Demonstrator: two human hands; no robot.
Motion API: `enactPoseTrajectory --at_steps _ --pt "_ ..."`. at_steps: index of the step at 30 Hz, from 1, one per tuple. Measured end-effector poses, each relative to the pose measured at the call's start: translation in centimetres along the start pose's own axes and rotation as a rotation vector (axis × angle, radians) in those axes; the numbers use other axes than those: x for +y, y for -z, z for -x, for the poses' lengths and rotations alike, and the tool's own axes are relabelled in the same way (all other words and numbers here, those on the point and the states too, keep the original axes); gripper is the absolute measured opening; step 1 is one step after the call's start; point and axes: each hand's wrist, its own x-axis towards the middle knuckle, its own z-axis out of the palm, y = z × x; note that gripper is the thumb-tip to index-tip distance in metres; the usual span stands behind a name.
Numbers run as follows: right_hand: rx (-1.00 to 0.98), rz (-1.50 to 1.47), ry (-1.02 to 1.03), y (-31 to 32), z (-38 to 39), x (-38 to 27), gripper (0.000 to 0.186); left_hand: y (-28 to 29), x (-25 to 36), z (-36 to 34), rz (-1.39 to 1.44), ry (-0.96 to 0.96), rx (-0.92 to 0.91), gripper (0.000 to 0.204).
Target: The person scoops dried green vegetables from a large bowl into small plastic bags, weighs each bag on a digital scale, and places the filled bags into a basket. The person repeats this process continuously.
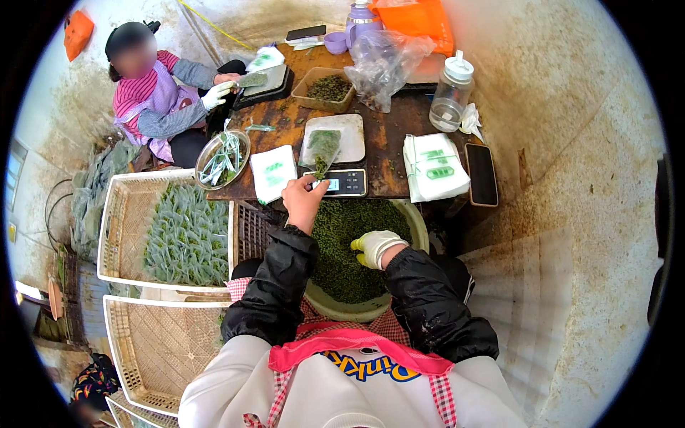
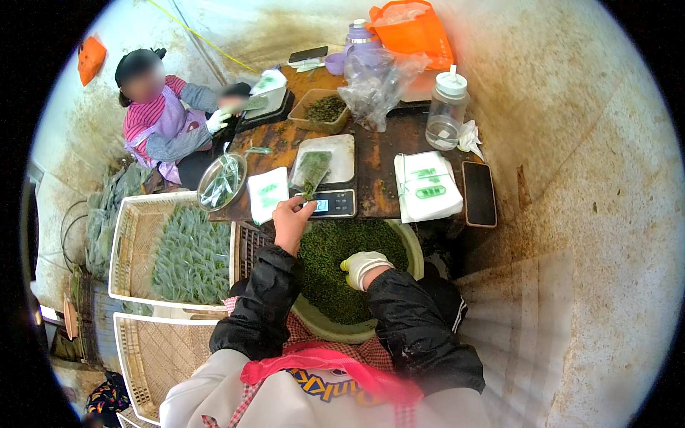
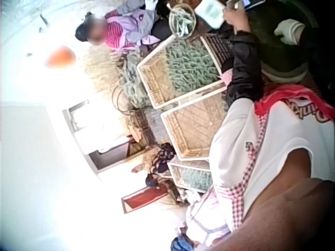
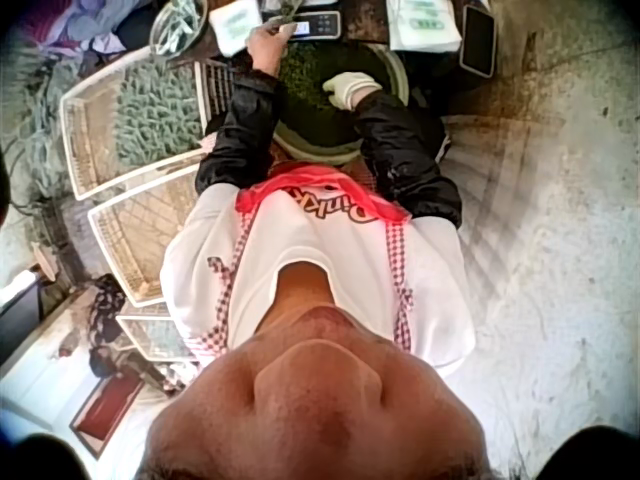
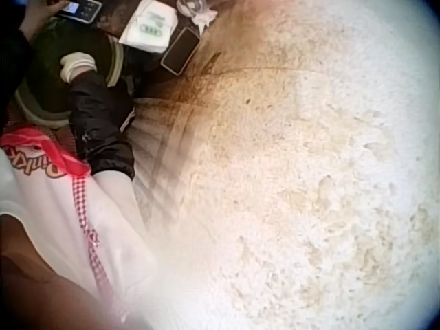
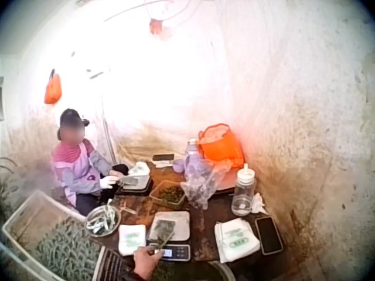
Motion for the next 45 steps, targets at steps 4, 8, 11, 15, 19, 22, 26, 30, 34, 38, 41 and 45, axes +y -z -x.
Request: enactPoseTrajectory --at_steps 4,8,11,15,19,22,26,30,34,38,41,45 --pt "-0.007 -0.017 0.000 0.0 0.0 0.0 0.045 -0.7 -1.6 -1.0 0.333 0.003 0.056 0.018" --pt "-0.001 -0.025 0.006 0.0 0.1 0.1 0.045 0.6 1.8 -0.4 0.018 -0.158 0.182 0.015" --pt "-0.023 -0.013 0.007 -0.1 -0.3 0.1 0.047 0.7 3.9 -1.1 -0.213 -0.437 0.320 0.011" --pt "-0.050 0.019 0.024 0.4 0.2 -0.3 0.050 0.8 4.7 -3.8 -0.435 -0.732 0.302 0.009" --pt "-0.056 0.034 0.033 0.0 -0.3 -0.2 0.048 0.6 4.2 -5.1 -0.570 -0.747 0.153 0.013" --pt "-0.067 0.019 0.016 0.4 0.1 -0.5 0.048 0.8 4.3 -4.0 -0.487 -0.653 0.137 0.017" --pt "-0.030 -0.002 0.018 0.1 0.1 0.0 0.048 4.3 5.3 1.1 -0.377 -0.696 0.244 0.027" --pt "-0.028 0.023 0.020 0.2 0.4 -0.4 0.046 2.9 -0.8 5.4 -0.335 -0.638 0.055 0.023" --pt "-0.029 0.014 0.012 -0.2 -0.1 -0.3 0.042 -0.9 -6.3 8.1 -0.632 -0.462 -0.257 0.022" --pt "-0.007 0.035 0.032 -0.9 -0.3 0.2 0.043 -4.4 -11.5 8.7 -0.712 -0.567 -0.216 0.022" --pt "-0.027 0.046 0.031 -0.7 -0.3 0.1 0.043 -4.1 -11.0 8.3 -0.693 -0.608 -0.307 0.019" --pt "-0.035 0.032 -0.003 -0.5 -0.5 -0.1 0.042 -2.7 -8.9 8.8 -0.451 -0.487 -0.261 0.012"
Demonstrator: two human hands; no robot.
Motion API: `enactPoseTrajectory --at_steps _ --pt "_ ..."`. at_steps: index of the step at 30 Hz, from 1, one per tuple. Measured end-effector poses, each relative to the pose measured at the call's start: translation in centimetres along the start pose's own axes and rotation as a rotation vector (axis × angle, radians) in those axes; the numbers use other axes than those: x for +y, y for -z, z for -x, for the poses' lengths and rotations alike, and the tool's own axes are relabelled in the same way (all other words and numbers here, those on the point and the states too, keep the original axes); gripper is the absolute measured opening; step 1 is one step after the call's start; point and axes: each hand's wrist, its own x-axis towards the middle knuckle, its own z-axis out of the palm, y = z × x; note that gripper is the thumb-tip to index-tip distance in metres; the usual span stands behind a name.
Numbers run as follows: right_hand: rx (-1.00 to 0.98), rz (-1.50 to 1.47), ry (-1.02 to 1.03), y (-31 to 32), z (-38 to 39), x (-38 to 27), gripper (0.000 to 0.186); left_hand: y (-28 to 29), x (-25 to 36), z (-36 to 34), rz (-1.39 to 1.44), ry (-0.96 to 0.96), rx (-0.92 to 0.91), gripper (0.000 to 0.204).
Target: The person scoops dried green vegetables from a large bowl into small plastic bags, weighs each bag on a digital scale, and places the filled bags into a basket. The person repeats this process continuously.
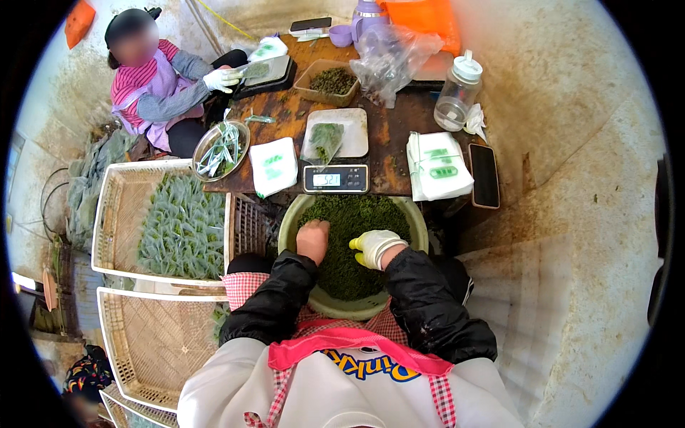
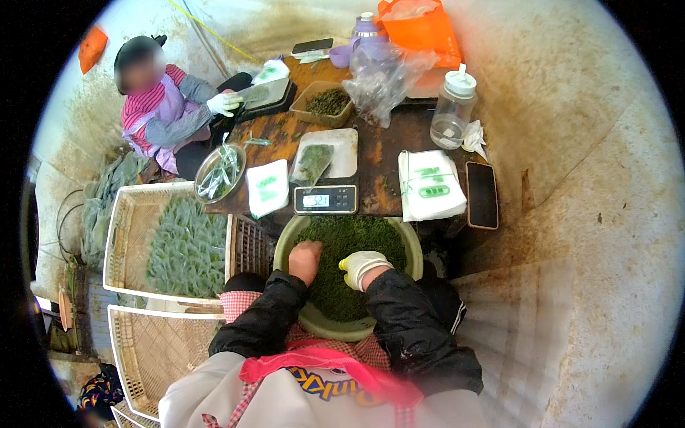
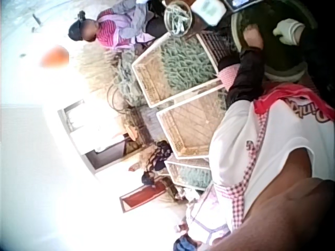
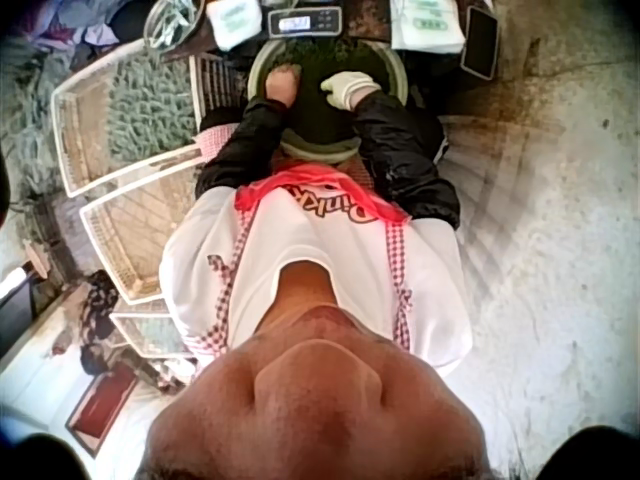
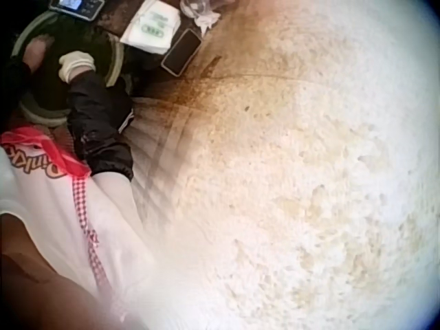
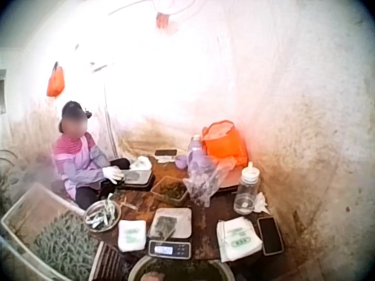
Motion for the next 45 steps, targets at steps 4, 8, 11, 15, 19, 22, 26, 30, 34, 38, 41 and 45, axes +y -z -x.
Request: enactPoseTrajectory --at_steps 4,8,11,15,19,22,26,30,34,38,41,45 --pt "-0.011 -0.003 -0.010 0.4 0.3 -0.3 0.043 4.9 2.5 -1.1 0.344 0.056 0.229 0.008" --pt "-0.024 -0.016 -0.015 -0.1 -0.1 0.0 0.044 10.2 4.0 -5.1 0.350 0.003 0.414 0.008" --pt "-0.017 -0.024 0.004 0.0 0.1 0.0 0.044 12.0 3.7 -10.1 0.202 -0.052 0.519 0.010" --pt "-0.021 -0.017 0.011 0.3 0.3 -0.1 0.045 12.2 3.5 -11.7 0.172 -0.041 0.490 0.011" --pt "-0.001 -0.017 0.015 0.3 0.2 0.4 0.044 12.6 4.5 -8.4 0.278 0.013 0.550 0.005" --pt "-0.016 -0.011 0.004 0.3 0.3 0.1 0.044 12.7 4.8 -5.5 0.305 0.036 0.484 0.006" --pt "0.003 -0.019 0.027 0.2 0.3 0.1 0.044 11.0 3.8 -2.7 0.319 0.094 0.411 0.007" --pt "0.008 -0.025 0.022 0.0 0.4 0.2 0.044 11.3 3.1 -2.0 0.326 0.118 0.390 0.008" --pt "-0.004 -0.040 -0.001 0.2 0.7 0.2 0.045 12.9 3.6 -3.4 0.329 0.085 0.455 0.008" --pt "0.006 -0.034 0.012 0.2 0.5 0.1 0.045 14.1 3.4 -4.9 0.233 0.018 0.487 0.008" --pt "-0.005 -0.019 0.024 0.5 0.8 -0.1 0.046 14.6 3.1 -6.6 0.165 -0.072 0.524 0.008" --pt "-0.059 -0.001 0.008 0.7 0.6 -0.1 0.049 15.1 2.9 -8.5 0.031 -0.163 0.549 0.012"
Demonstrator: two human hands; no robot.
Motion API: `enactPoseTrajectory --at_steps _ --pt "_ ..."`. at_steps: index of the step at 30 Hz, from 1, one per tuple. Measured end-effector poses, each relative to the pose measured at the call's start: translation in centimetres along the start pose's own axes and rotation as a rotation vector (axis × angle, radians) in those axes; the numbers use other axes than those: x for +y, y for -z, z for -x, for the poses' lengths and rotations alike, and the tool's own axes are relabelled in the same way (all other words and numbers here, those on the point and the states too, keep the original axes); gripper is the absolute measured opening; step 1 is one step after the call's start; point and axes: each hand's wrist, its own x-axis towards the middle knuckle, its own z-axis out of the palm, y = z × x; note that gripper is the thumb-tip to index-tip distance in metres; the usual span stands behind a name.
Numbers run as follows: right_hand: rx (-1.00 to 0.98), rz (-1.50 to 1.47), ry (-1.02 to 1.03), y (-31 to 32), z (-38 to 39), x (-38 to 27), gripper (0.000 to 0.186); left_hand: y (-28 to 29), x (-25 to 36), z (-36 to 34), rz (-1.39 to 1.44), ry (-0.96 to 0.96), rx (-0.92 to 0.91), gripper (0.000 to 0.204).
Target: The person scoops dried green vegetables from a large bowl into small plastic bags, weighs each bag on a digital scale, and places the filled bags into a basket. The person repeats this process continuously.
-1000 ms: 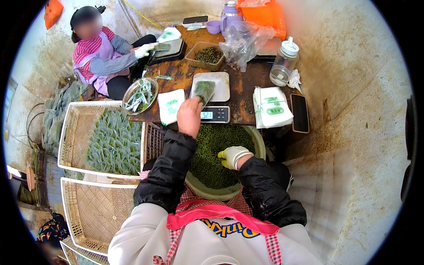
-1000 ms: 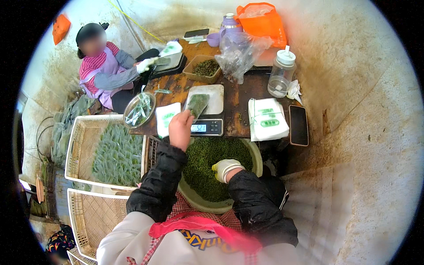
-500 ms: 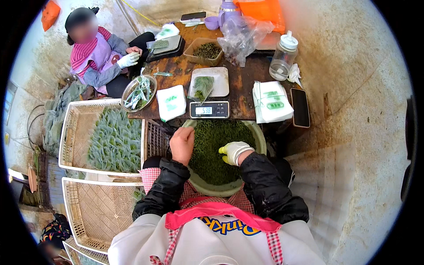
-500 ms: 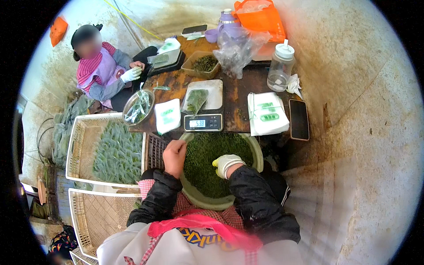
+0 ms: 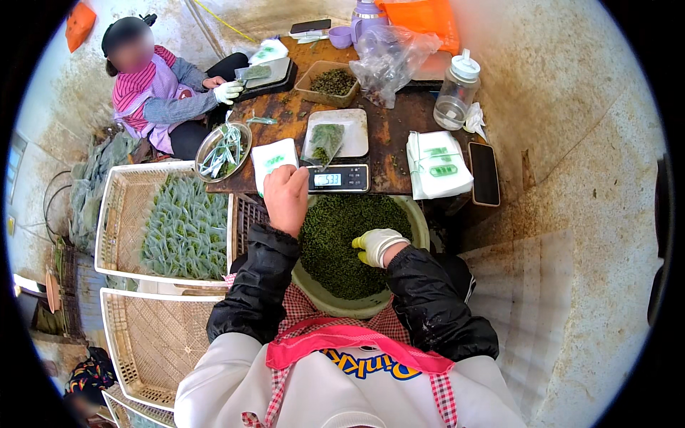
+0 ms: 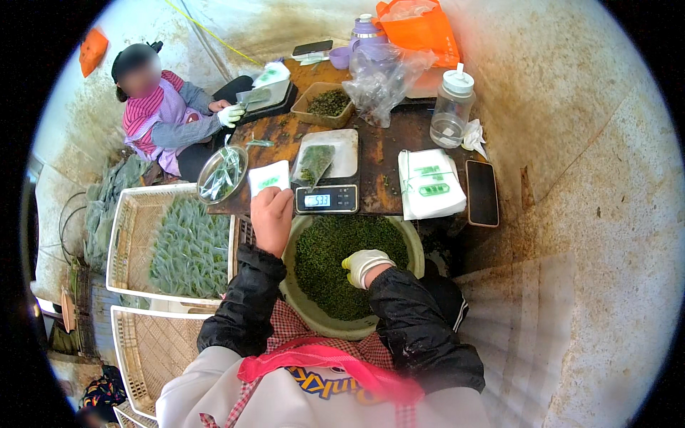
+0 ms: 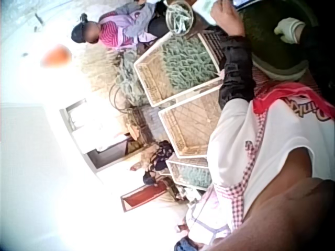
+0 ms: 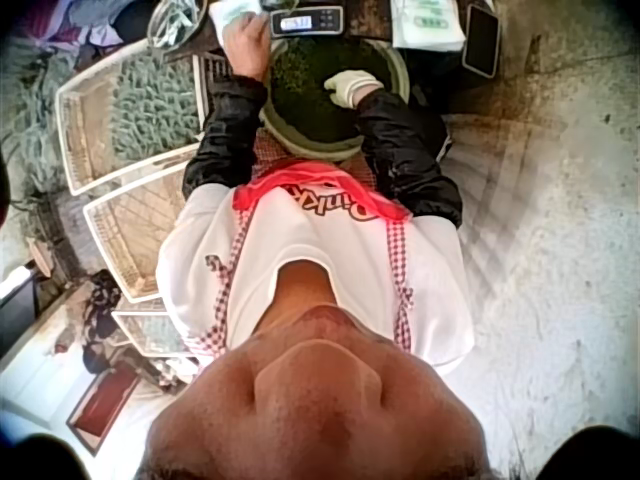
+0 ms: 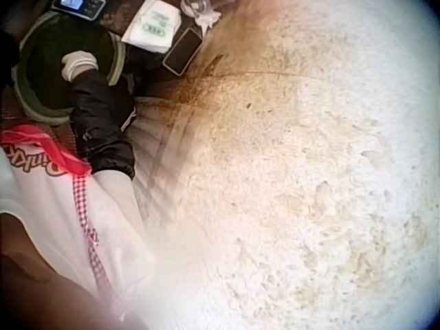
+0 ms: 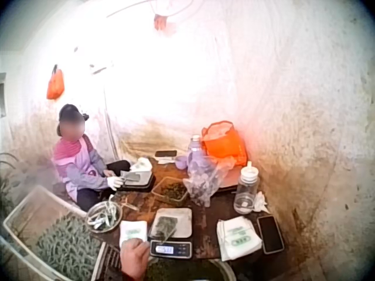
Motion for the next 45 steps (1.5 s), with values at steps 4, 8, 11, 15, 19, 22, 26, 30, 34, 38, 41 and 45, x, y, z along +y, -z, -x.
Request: enactPoseTrajectory --at_steps 4,8,11,15,19,22,26,30,34,38,41,45 --pt "-0.011 -0.002 -0.002 0.1 0.0 0.0 0.051 -1.0 0.2 -1.6 -0.122 -0.086 0.005 0.014" --pt "-0.025 0.002 -0.001 0.1 -0.2 -0.1 0.052 -3.5 0.0 -3.2 -0.322 -0.101 -0.072 0.014" --pt "-0.038 0.014 -0.006 0.0 -0.4 -0.3 0.053 -4.8 -0.6 -2.9 -0.334 -0.049 -0.145 0.010" --pt "-0.027 0.006 0.001 0.0 -0.4 0.0 0.053 -4.6 -0.3 -2.3 -0.257 -0.021 -0.032 0.005" --pt "-0.026 0.003 -0.001 0.2 -0.1 -0.1 0.053 -3.6 0.3 -1.5 -0.210 0.043 0.066 0.008" --pt "-0.030 0.005 0.000 0.2 -0.2 -0.4 0.053 -3.8 -0.3 -1.1 -0.213 0.035 0.051 0.007" --pt "-0.037 -0.004 0.003 0.3 -0.2 -0.4 0.054 -4.7 -0.8 -1.2 -0.217 -0.039 -0.002 0.004" --pt "-0.012 -0.014 0.013 -0.2 -0.6 -0.1 0.053 -4.6 0.0 -2.8 -0.234 -0.093 -0.028 0.006" --pt "-0.009 -0.002 0.010 0.1 -0.3 0.1 0.053 -2.8 1.0 -3.5 -0.280 -0.073 0.014 0.006" --pt "-0.001 -0.005 0.006 0.4 0.0 -0.4 0.053 -2.1 0.2 -2.9 -0.147 0.188 -0.074 0.006" --pt "-0.014 -0.015 0.001 -0.1 -0.5 -0.5 0.052 -2.4 -0.5 -2.4 0.251 0.417 0.029 0.010" --pt "-0.005 -0.001 0.016 0.0 -0.3 -0.4 0.051 -4.2 -2.2 -1.3 0.687 0.636 0.121 0.011"
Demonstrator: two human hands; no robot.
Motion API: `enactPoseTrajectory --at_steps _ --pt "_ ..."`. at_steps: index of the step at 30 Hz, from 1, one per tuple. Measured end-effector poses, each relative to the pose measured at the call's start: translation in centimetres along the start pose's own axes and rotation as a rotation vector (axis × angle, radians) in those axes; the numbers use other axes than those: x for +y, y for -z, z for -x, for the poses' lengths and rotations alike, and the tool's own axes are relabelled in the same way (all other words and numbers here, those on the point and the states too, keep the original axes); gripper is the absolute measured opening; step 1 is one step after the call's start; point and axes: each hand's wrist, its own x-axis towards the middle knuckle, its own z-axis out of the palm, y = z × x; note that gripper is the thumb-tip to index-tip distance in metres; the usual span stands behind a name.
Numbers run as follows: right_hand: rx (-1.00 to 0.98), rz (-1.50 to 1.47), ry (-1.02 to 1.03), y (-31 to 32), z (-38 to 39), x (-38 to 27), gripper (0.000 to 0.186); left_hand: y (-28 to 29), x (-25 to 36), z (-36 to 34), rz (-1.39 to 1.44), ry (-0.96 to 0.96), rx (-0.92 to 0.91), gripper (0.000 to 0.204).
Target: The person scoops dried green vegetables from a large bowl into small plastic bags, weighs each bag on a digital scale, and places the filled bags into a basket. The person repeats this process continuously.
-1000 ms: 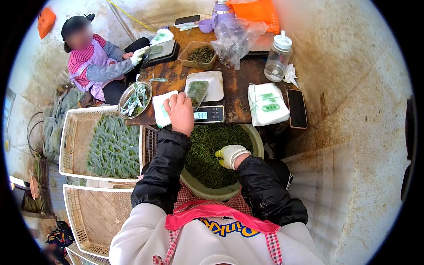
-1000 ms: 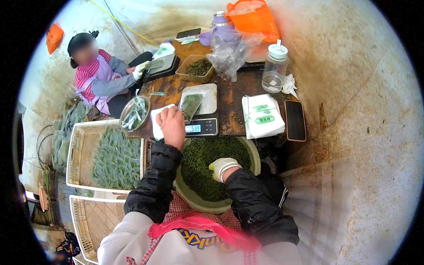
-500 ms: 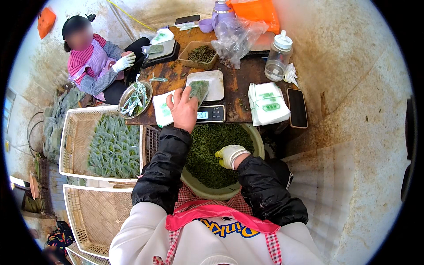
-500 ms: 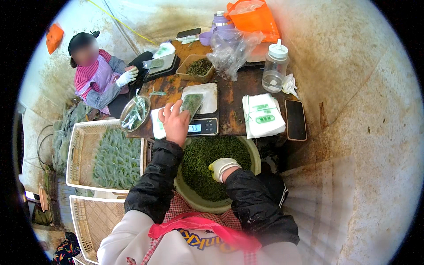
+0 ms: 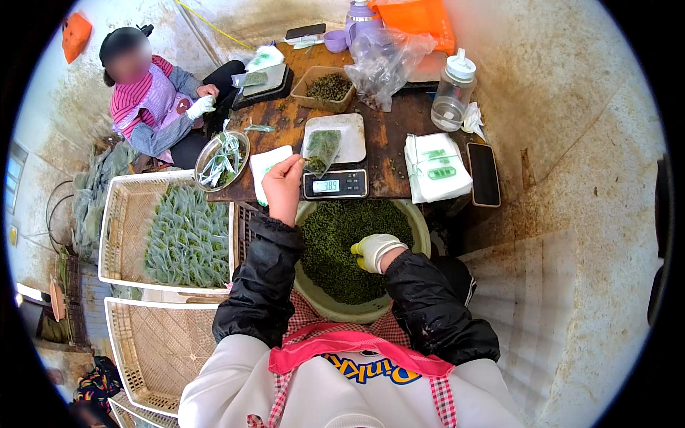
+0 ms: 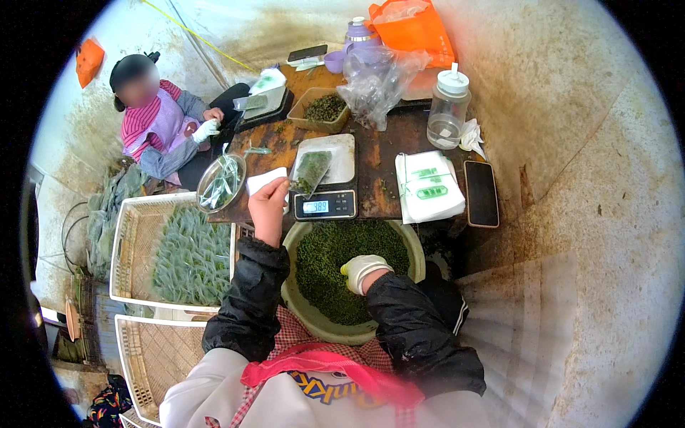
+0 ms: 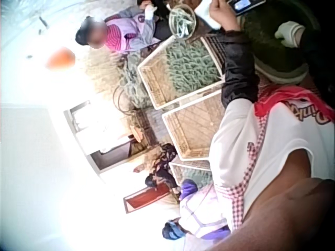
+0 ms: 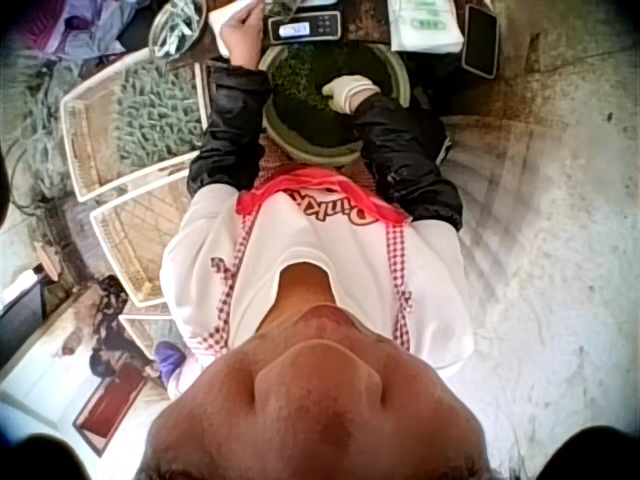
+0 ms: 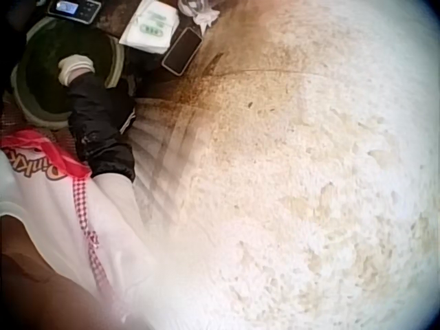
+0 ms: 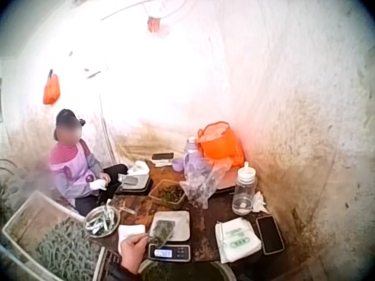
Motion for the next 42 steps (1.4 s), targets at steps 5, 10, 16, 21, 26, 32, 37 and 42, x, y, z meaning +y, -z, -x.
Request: enactPoseTrajectory --at_steps 5,10,16,21,26,32,37,42 --pt "0.005 -0.025 -0.014 -0.6 -0.5 0.5 0.049 -0.5 1.1 0.8 -0.599 -0.513 0.012 0.006" --pt "0.019 -0.002 0.012 -0.2 -0.1 0.1 0.047 -1.6 -0.3 0.2 -0.875 -0.750 -0.076 0.005" --pt "-0.013 0.003 0.001 0.1 0.1 0.1 0.048 -2.9 0.7 -1.8 -1.091 -0.662 -0.160 0.012" --pt "-0.004 0.001 0.010 0.1 0.1 0.1 0.049 -1.3 0.4 -0.3 -0.883 -0.555 -0.150 0.021" --pt "0.020 -0.004 0.025 -0.2 -0.1 0.3 0.050 0.4 1.5 2.1 -0.803 -0.532 -0.092 0.030" --pt "0.012 -0.014 -0.008 -0.6 -0.5 0.2 0.046 -1.4 -0.3 1.6 -0.850 -0.510 -0.144 0.027" --pt "0.007 0.003 0.000 -0.2 -0.2 0.4 0.050 -0.6 1.7 1.5 -0.610 -0.392 -0.114 0.014" --pt "0.012 0.006 0.020 -0.5 -0.7 0.2 0.052 0.8 1.4 2.6 -0.643 -0.444 -0.046 0.020"
